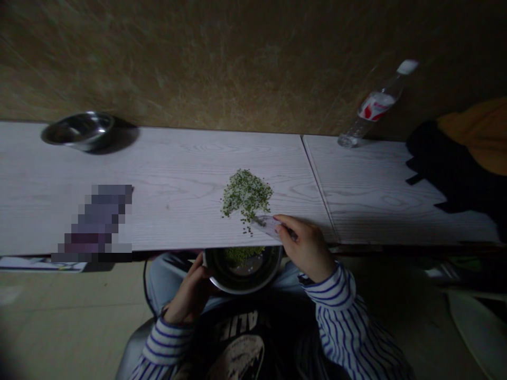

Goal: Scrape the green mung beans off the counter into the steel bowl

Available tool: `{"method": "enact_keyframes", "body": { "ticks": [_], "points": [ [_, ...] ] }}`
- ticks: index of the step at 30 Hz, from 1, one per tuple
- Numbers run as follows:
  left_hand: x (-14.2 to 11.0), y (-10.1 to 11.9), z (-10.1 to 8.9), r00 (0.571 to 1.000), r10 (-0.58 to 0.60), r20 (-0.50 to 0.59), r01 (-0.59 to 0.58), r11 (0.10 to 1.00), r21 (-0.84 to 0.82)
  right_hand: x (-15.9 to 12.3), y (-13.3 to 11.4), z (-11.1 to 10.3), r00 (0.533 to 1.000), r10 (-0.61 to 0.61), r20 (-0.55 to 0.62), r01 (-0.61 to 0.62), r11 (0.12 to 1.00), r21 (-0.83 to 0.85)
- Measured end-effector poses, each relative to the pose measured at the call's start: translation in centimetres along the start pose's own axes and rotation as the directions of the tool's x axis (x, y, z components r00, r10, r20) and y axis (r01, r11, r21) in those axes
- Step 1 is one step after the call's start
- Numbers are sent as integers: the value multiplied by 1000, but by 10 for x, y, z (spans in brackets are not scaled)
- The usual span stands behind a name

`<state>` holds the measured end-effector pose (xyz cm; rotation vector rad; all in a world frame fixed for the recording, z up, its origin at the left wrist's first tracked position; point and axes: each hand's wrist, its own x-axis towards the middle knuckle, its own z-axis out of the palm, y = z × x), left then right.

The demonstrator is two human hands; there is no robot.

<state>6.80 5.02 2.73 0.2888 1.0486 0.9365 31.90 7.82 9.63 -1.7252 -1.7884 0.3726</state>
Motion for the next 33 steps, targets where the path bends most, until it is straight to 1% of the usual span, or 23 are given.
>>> {"method": "enact_keyframes", "body": {
  "ticks": [10,16,20,25,28,33],
  "points": [
    [-1,1,2,1000,14,-13,-14,1000,7,-2,-5,2,999,-37,11,37,999,10],
    [-1,3,4,1000,1,-1,-1,1000,9,0,-9,5,999,-24,29,24,1000,15],
    [0,2,3,1000,5,-13,-5,1000,11,2,-4,5,1000,6,-5,-6,1000,-10],
    [2,1,2,1000,2,-29,-2,1000,0,3,2,-2,998,48,-45,-49,999,-12],
    [2,1,2,1000,5,-14,-5,1000,2,2,-2,-1,999,41,-31,-41,999,16],
    [1,1,1,1000,5,3,-5,1000,9,3,-11,8,1000,16,6,-16,999,38]
  ]
}}
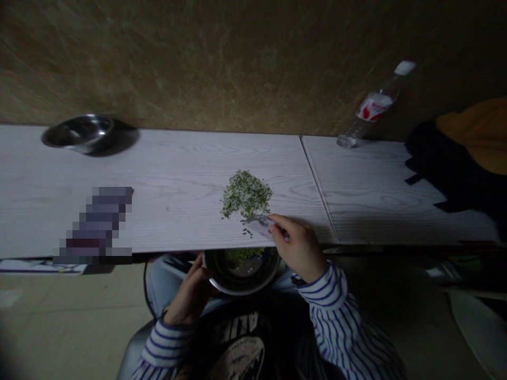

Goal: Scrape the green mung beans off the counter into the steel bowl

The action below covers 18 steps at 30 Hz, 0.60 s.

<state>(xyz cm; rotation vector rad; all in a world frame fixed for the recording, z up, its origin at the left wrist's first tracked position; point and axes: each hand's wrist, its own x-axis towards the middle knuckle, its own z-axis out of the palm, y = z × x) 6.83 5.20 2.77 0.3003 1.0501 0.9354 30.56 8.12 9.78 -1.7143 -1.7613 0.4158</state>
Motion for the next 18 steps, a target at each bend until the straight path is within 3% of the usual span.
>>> {"method": "enact_keyframes", "body": {
  "ticks": [18],
  "points": [
    [-2,0,-5,1000,20,-14,-20,1000,3,8,2,3,999,33,-17,-33,999,-27]
  ]
}}
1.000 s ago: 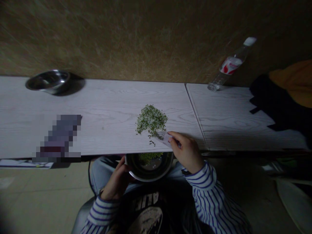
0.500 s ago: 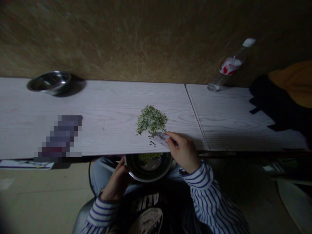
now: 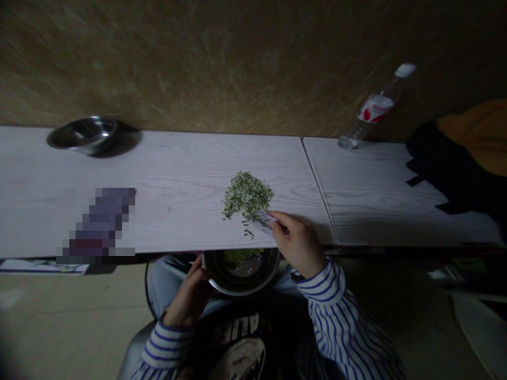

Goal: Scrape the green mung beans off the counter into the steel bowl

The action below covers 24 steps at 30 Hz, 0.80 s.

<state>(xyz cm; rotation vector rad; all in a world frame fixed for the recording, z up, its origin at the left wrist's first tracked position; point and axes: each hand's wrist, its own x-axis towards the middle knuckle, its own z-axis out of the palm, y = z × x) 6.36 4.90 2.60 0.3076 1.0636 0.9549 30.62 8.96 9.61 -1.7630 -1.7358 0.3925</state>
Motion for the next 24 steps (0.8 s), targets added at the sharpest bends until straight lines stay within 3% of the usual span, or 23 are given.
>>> {"method": "enact_keyframes", "body": {
  "ticks": [14,24],
  "points": [
    [1,3,3,1000,-13,2,13,1000,-4,0,2,1,1000,-14,-19,13,1000,-23],
    [-2,10,-5,999,-3,-36,4,1000,13,11,-6,0,988,-139,70,139,990,4]
  ]
}}
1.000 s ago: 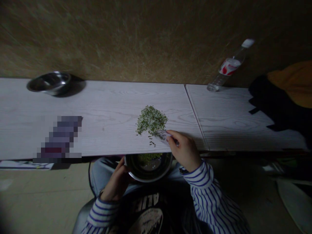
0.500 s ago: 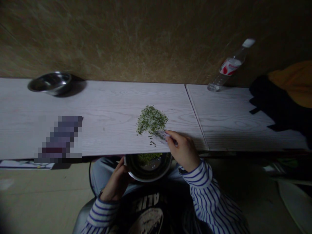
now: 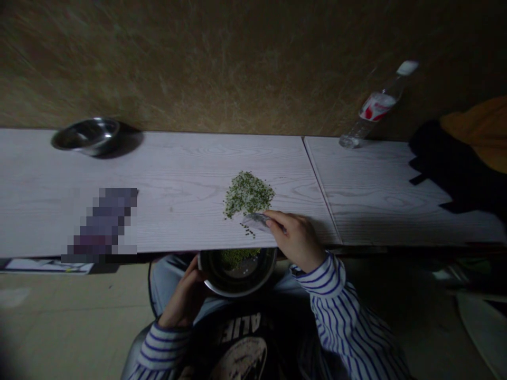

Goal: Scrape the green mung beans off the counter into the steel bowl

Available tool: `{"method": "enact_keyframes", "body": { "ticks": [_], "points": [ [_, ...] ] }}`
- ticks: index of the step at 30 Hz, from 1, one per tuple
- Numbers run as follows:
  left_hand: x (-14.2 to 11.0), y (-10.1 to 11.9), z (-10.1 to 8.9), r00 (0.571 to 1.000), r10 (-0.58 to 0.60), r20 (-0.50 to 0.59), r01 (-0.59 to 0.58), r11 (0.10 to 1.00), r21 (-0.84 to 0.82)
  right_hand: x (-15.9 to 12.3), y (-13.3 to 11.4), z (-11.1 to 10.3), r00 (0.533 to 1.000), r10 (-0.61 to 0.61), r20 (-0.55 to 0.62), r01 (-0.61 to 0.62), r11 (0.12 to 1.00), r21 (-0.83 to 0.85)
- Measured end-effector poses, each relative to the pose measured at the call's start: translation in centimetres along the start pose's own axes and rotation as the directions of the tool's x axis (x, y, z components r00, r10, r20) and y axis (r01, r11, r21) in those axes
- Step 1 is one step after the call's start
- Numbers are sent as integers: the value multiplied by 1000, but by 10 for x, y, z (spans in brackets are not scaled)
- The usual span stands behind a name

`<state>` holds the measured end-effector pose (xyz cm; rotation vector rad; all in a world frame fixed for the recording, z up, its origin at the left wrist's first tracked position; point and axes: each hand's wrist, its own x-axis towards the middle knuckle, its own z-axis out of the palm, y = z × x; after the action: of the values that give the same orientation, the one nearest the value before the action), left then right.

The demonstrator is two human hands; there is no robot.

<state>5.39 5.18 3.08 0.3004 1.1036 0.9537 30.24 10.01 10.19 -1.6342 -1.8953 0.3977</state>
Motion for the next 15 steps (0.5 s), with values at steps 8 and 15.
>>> {"method": "enact_keyframes", "body": {
  "ticks": [8,15],
  "points": [
    [-2,2,-6,1000,-12,24,11,1000,22,7,-6,4,996,-78,29,80,996,-41],
    [-1,0,-8,1000,-20,20,19,998,52,8,-10,1,992,-110,56,113,993,-45]
  ]
}}
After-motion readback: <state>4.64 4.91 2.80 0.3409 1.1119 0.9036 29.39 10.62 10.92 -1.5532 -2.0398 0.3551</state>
